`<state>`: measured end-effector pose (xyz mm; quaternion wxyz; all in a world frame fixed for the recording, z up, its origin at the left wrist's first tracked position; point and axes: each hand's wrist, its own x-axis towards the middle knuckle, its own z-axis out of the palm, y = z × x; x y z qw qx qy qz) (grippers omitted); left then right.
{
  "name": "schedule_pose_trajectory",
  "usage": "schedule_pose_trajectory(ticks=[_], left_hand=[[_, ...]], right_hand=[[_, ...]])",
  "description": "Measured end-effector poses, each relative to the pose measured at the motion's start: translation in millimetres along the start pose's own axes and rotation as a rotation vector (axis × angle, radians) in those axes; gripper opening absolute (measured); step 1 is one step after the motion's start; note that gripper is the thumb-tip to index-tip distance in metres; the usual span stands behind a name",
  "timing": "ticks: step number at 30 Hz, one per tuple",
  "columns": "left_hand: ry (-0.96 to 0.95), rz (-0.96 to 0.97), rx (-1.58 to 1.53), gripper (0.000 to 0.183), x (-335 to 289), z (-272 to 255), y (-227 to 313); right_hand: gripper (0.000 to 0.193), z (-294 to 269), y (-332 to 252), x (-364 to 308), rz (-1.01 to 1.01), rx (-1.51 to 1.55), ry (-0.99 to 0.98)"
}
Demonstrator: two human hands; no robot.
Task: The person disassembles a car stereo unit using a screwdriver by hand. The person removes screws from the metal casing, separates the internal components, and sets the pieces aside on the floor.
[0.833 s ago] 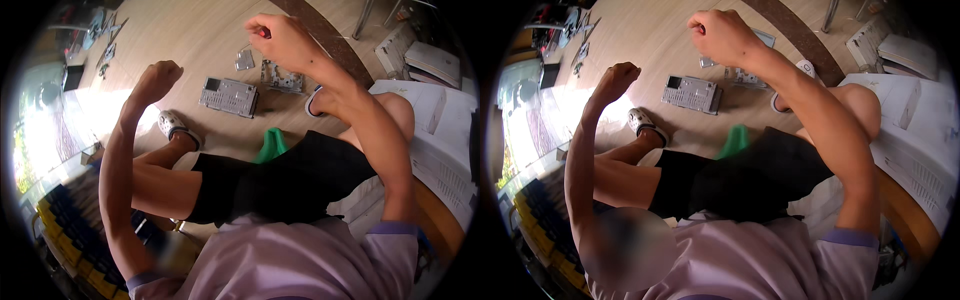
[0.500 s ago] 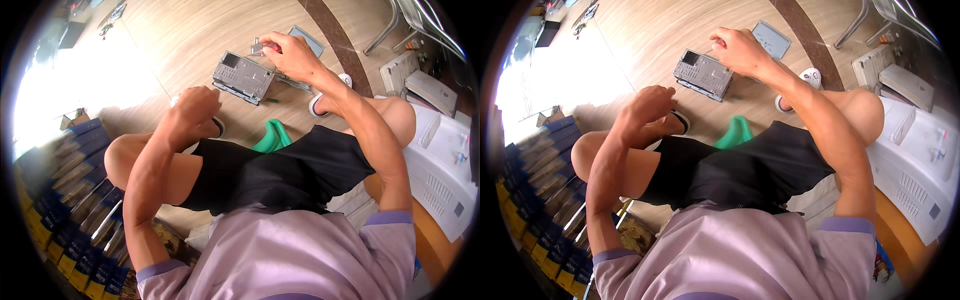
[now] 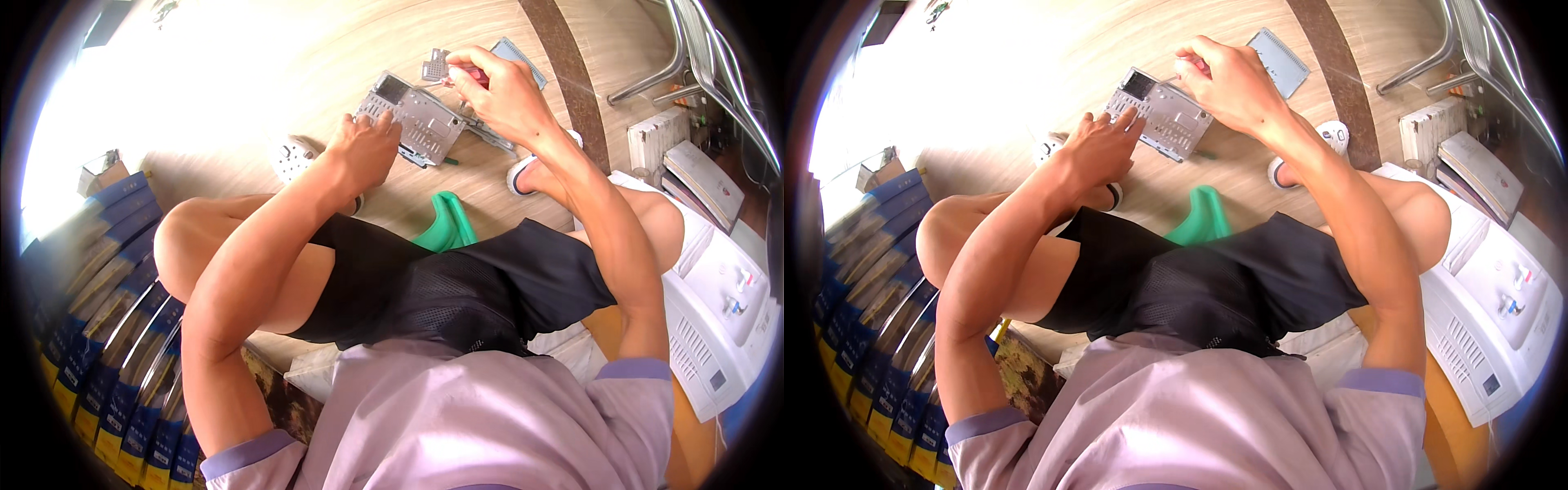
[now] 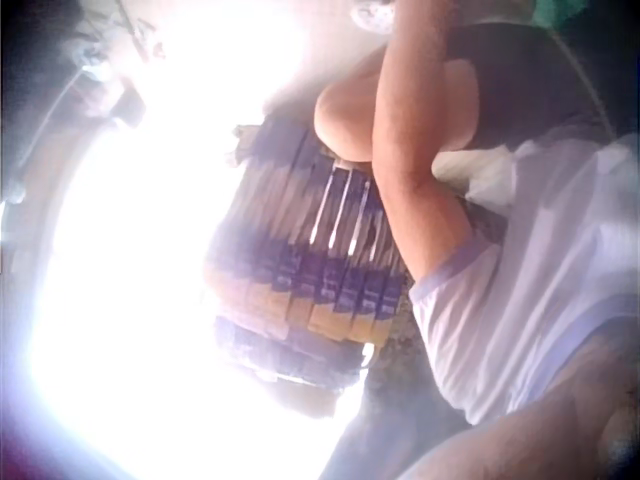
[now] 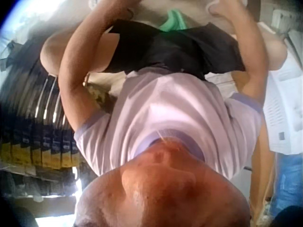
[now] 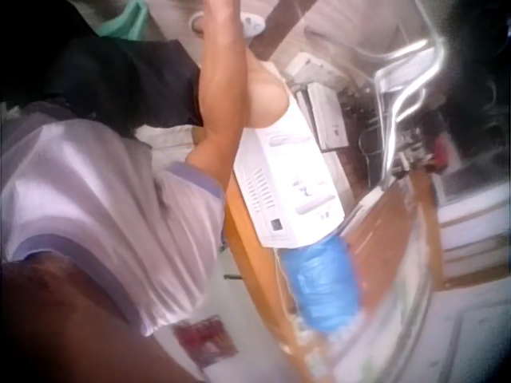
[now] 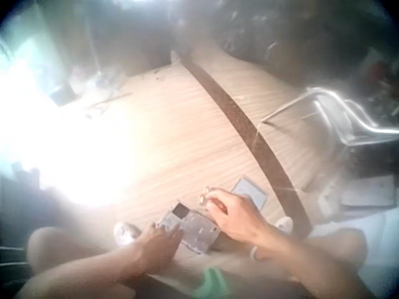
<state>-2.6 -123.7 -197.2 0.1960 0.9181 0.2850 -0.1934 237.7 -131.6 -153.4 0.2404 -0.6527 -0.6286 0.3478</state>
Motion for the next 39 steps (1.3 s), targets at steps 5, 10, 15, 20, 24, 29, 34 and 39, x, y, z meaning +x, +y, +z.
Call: schedule_pose_trajectory(ticks=[5,10,15,20,24,29,34,39], left_hand=[[-0.154,-0.019,0.018,0.052,3.6,11.6,-4.8],[-0.273,-0.033,-0.023,0.068,10.8,7.1,-7.1],[-0.25,-0.025,-0.019,0.065,11.7,3.5,-7.1],[-0.3,-0.041,-0.04,0.064,15.1,1.3,-5.8],[-0.303,-0.029,-0.03,0.063,12.8,0.5,-6.7],[-0.309,-0.03,-0.037,0.062,12.0,1.3,-7.6],[-0.312,-0.028,-0.037,0.061,12.6,0.4,-7.3],[-0.314,-0.021,-0.024,0.06,13.1,0.1,-7.2]], right_hand=[[0.027,-4.8,-4.2,-4.3,0.067,0.05,-0.042],[0.024,-2.7,-2.2,-9.0,0.024,0.058,-0.028],[0.023,-1.5,-1.7,-10.3,-0.012,0.052,-0.018],[0.023,-3.3,-4.3,-10.2,-0.008,0.034,-0.017],[0.022,-2.8,-6.4,-10.5,-0.054,0.007,-0.006],[0.021,-1.8,-6.1,-11.8,-0.06,0.017,-0.006],[0.021,0.3,-4.5,-11.3,-0.081,-0.002,-0.007],[0.02,0.4,-3.6,-11.6,-0.09,-0.006,-0.006]])
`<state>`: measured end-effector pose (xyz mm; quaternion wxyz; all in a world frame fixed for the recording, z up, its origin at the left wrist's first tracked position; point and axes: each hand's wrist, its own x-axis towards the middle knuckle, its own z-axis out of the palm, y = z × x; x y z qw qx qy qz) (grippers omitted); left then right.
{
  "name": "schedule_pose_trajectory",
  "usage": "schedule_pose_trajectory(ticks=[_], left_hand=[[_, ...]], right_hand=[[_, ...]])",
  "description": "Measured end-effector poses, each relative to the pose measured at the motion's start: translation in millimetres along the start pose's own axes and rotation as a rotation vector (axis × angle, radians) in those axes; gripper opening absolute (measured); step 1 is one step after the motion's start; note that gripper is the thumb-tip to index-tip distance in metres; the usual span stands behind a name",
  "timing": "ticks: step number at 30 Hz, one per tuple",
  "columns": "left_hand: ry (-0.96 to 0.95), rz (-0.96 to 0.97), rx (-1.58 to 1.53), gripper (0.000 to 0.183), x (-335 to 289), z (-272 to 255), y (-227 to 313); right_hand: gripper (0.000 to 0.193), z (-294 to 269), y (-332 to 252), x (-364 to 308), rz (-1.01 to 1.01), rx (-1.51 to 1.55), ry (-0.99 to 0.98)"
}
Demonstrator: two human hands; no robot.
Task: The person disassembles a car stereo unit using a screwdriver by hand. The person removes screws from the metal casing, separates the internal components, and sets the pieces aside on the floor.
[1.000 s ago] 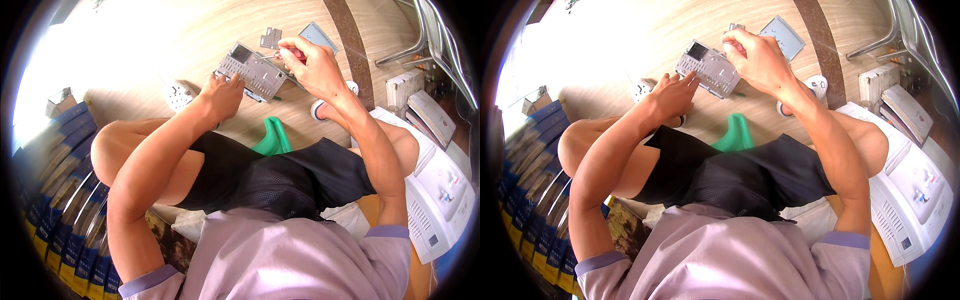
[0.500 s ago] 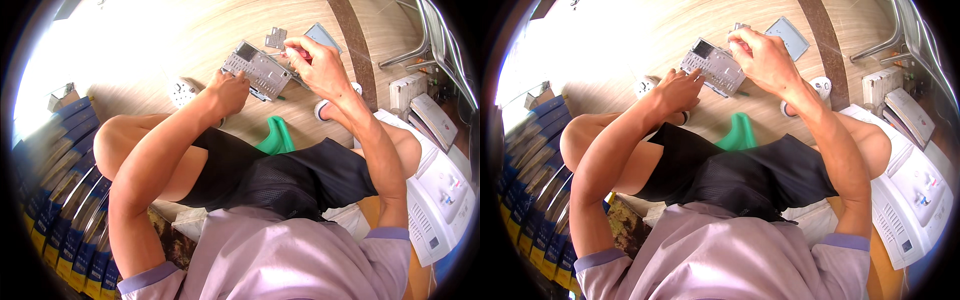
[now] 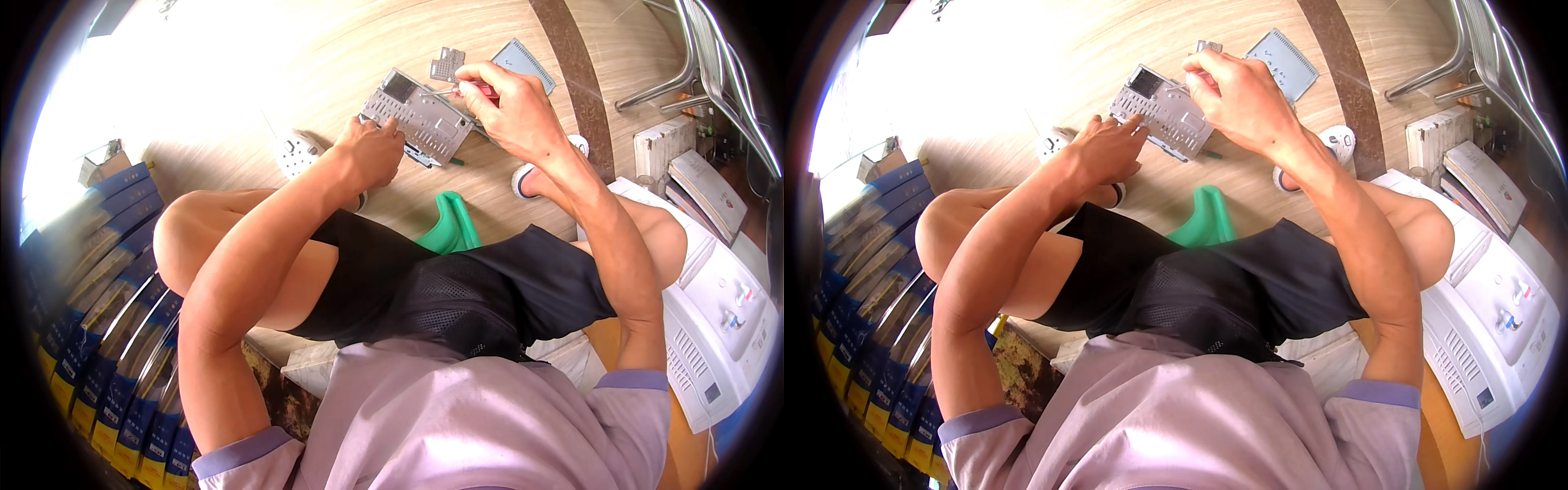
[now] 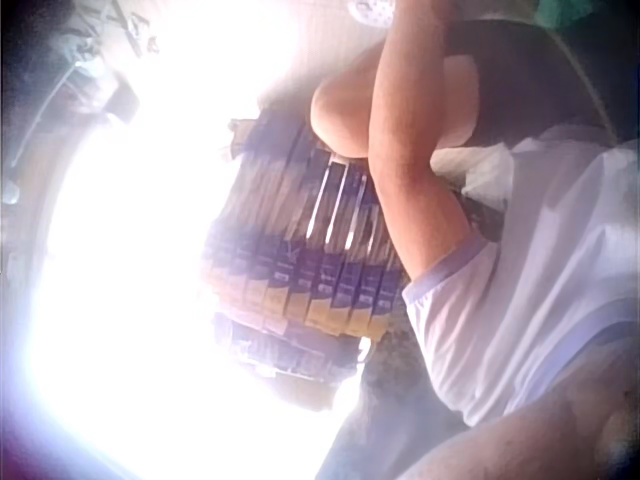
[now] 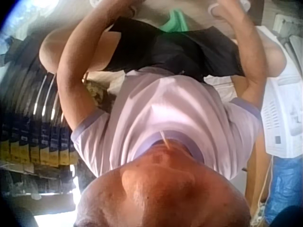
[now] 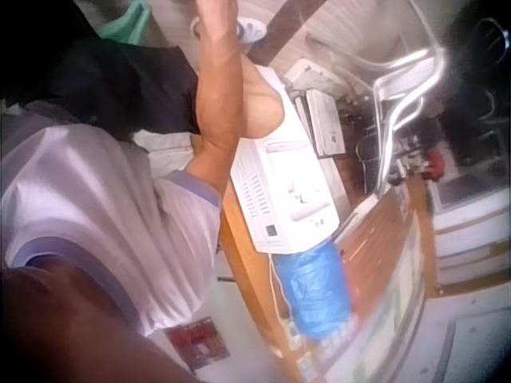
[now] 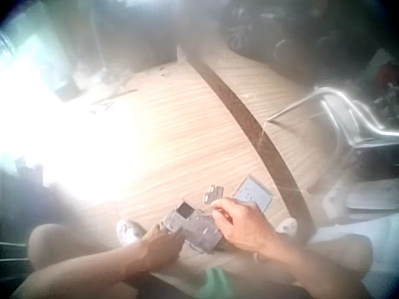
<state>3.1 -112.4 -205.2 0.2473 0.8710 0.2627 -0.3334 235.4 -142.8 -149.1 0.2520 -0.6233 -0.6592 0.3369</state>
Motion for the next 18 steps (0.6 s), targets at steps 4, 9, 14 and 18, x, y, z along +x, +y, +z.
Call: schedule_pose_trajectory(ticks=[4,9,14,18], left_hand=[[0.013,-0.002,0.014,0.06,0.5,1.7,0.5],[0.003,-0.009,-0.012,0.058,1.6,1.9,2.0],[0.007,-0.013,-0.018,0.054,2.7,1.1,4.1],[0.021,-0.008,-0.029,0.051,4.4,2.7,3.8]], right_hand=[[0.02,-0.7,0.3,0.4,0.006,-0.006,-0.009],[0.025,5.0,0.4,3.3,-0.14,-0.074,0.031],[0.037,9.3,-2.5,10.9,-0.185,-0.228,0.006],[0.043,9.4,-10.7,21.9,-0.108,-0.382,-0.008]])
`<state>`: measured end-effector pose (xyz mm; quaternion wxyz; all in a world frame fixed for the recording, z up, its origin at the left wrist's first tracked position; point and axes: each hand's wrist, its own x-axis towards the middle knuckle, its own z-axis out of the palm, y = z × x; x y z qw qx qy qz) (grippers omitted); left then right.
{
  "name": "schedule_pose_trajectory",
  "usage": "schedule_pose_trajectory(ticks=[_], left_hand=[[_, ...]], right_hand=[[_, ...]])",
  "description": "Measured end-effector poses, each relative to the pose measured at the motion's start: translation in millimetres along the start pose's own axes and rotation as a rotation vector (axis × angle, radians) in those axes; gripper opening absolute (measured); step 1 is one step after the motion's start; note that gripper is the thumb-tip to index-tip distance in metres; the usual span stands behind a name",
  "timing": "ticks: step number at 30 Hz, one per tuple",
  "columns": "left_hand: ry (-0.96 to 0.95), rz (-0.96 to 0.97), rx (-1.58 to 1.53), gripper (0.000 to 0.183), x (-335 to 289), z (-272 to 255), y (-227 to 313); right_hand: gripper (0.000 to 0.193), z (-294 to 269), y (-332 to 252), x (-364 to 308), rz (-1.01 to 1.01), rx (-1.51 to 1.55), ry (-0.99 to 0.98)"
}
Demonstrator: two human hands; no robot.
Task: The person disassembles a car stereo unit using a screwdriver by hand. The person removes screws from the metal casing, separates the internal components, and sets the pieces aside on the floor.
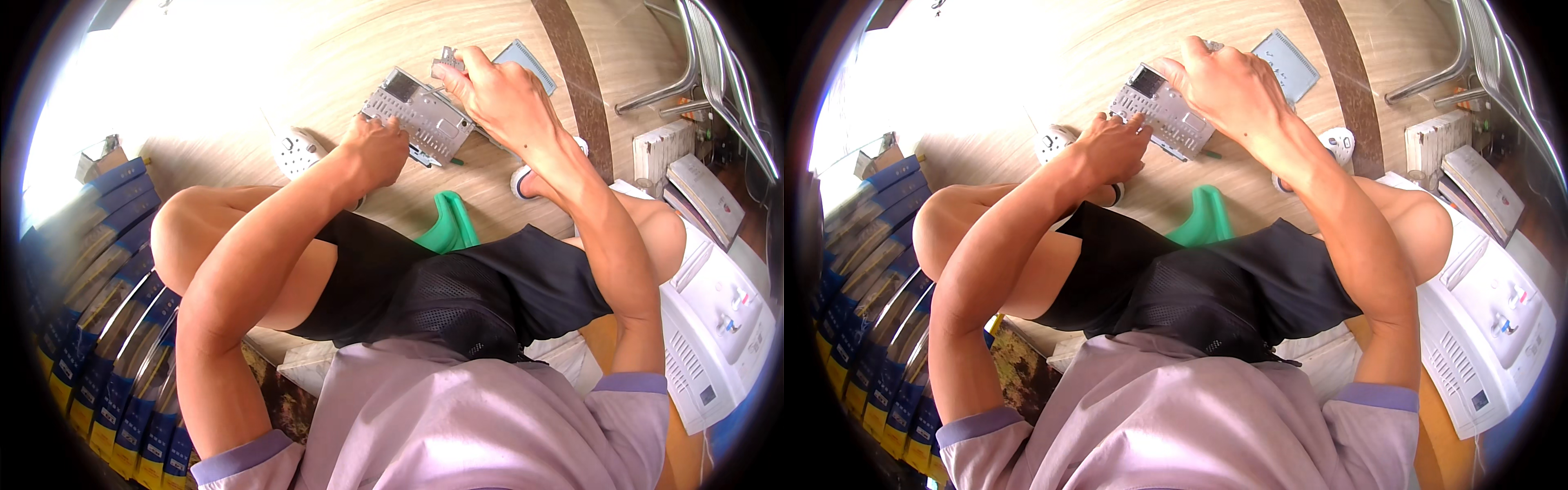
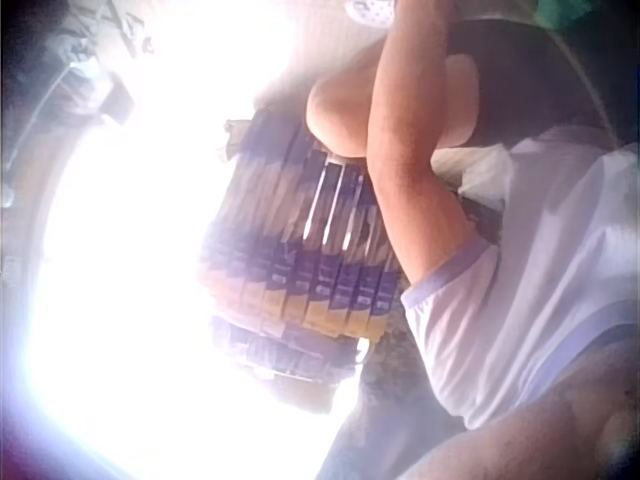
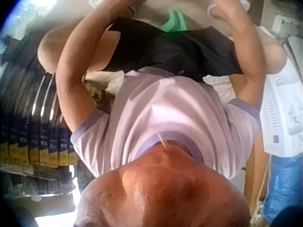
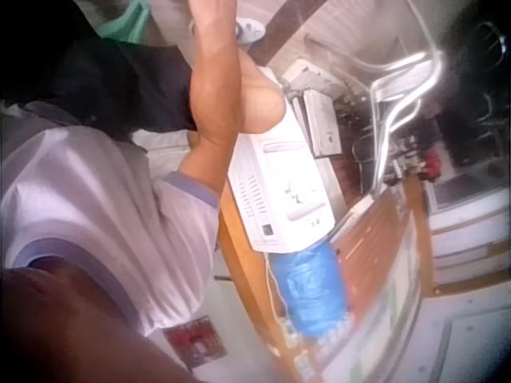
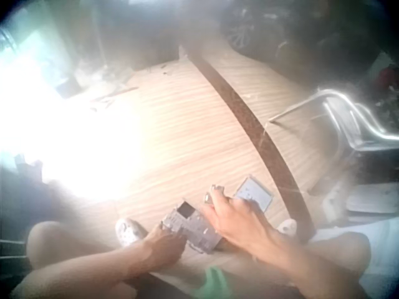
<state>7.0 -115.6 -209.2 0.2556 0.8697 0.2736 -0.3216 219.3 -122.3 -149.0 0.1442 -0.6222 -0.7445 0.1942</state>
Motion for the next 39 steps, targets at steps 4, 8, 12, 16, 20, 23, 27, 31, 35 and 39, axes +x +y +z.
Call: schedule_pose_trajectory(ticks=[4,8,12,16,20,23,27,31,35,39], left_hand=[[0.052,0.003,0.007,0.048,-1.6,3.3,-1.1],[0.04,0.011,0.009,0.048,-3.1,2.6,-2.5],[-0.009,0.007,-0.008,0.048,-4.8,-0.6,-2.2],[-0.01,0.01,-0.008,0.05,-7.8,-2.9,-3.2],[-0.029,0.003,-0.003,0.051,-7.9,-3.3,-3.5],[-0.023,0.0,0.013,0.049,-7.3,-1.2,-2.9],[0.033,0.003,0.002,0.041,-6.3,1.7,-3.4],[0.047,0.033,0.01,0.032,-0.8,-0.1,-6.8],[0.032,0.044,-0.007,0.027,8.3,-4.9,-7.8],[0.041,0.046,0.008,0.023,13.3,-9.2,-3.5]], right_hand=[[0.049,1.0,-12.1,6.8,0.044,-0.069,0.001],[0.041,5.1,-17.0,9.7,0.069,-0.108,0.001],[0.032,8.6,-10.9,16.3,0.068,-0.09,-0.008],[0.021,6.1,-7.3,20.6,-0.012,-0.099,-0.032],[0.025,-6.1,-7.5,20.9,-0.2,-0.054,-0.107],[0.026,-12.7,-7.3,20.1,-0.18,-0.095,-0.157],[0.026,-10.1,-5.1,17.6,-0.094,-0.138,-0.19],[0.026,-0.2,-2.3,15.6,-0.245,0.007,-0.06],[0.024,-1.1,0.8,10.0,-0.261,0.038,-0.063],[0.025,-1.8,2.1,12.0,-0.093,0.063,-0.166]])
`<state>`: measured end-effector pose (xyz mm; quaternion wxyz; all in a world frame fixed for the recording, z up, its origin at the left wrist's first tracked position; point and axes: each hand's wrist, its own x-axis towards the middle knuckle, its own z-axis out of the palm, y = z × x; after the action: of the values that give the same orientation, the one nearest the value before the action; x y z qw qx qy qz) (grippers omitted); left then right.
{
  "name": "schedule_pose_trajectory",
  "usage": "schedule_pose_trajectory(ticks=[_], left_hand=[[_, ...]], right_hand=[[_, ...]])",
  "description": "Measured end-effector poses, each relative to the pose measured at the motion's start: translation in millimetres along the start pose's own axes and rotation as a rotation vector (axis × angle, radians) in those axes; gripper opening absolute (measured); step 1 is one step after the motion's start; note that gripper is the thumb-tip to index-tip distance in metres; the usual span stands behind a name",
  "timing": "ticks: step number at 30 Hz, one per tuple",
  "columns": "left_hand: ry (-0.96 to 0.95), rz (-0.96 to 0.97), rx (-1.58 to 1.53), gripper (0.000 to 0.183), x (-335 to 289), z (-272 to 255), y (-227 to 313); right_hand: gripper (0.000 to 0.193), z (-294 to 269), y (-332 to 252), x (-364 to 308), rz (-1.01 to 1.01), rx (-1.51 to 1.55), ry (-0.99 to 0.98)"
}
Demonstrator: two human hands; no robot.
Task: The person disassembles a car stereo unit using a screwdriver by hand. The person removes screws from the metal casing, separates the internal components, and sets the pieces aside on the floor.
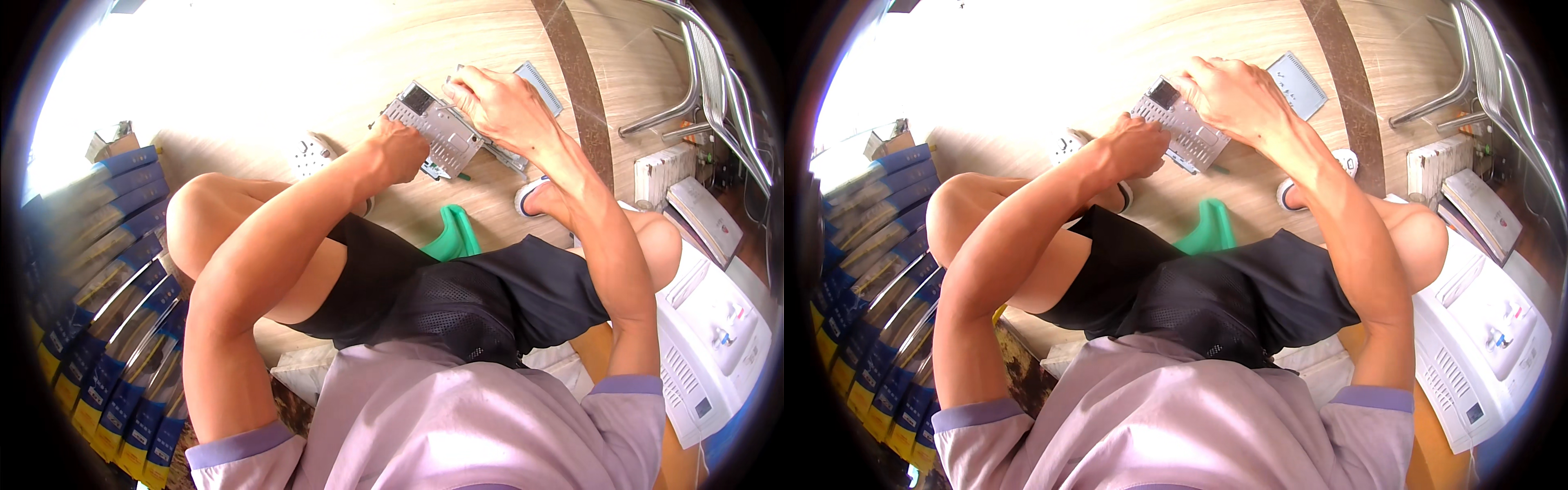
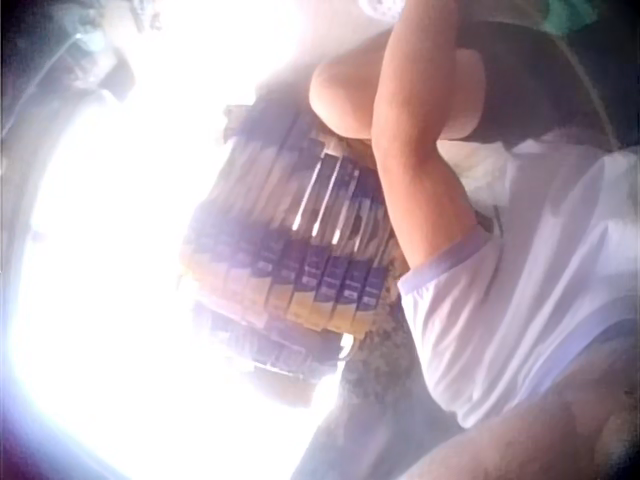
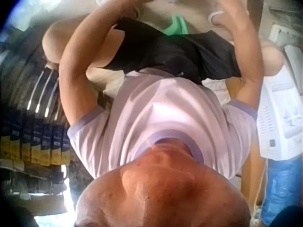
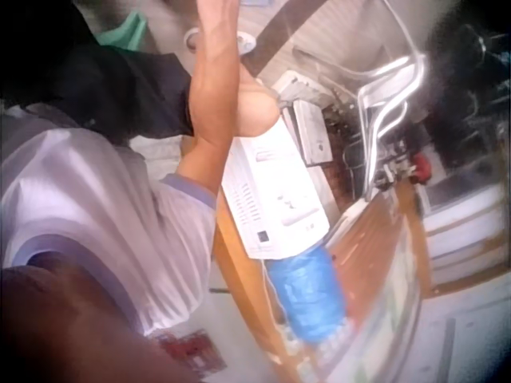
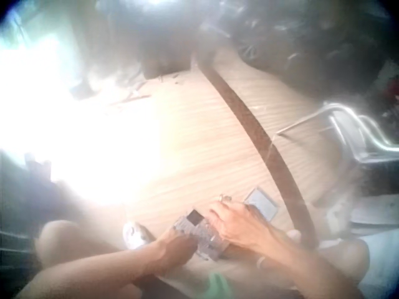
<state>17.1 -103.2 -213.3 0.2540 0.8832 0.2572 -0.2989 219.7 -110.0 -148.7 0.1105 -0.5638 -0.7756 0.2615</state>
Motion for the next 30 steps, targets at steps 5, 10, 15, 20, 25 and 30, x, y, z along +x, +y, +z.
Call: schedule_pose_trajectory(ticks=[5,10,15,20,25,30], left_hand=[[0.014,0.031,0.013,0.02,-0.1,-4.2,2.4],[0.062,0.019,-0.007,0.017,1.8,-5.9,2.0],[0.085,0.023,-0.033,0.018,4.3,-11.0,-1.9],[0.231,0.021,-0.079,0.019,12.5,-5.1,-7.3],[0.5,-0.003,-0.194,0.015,53.5,22.6,-29.0],[0.831,0.449,-0.258,0.029,121.8,58.8,-66.1]], right_hand=[[0.025,3.1,0.6,-0.2,-0.268,0.0,0.198],[0.027,1.4,-2.6,0.4,-0.115,0.02,0.109],[0.026,-0.6,-7.9,-2.4,-0.2,0.008,0.168],[0.028,1.5,-4.2,2.2,-0.098,0.004,0.066],[0.023,7.4,-0.4,-3.2,-0.297,-0.176,0.108],[0.02,27.0,1.6,3.2,-0.224,-0.063,0.136]])
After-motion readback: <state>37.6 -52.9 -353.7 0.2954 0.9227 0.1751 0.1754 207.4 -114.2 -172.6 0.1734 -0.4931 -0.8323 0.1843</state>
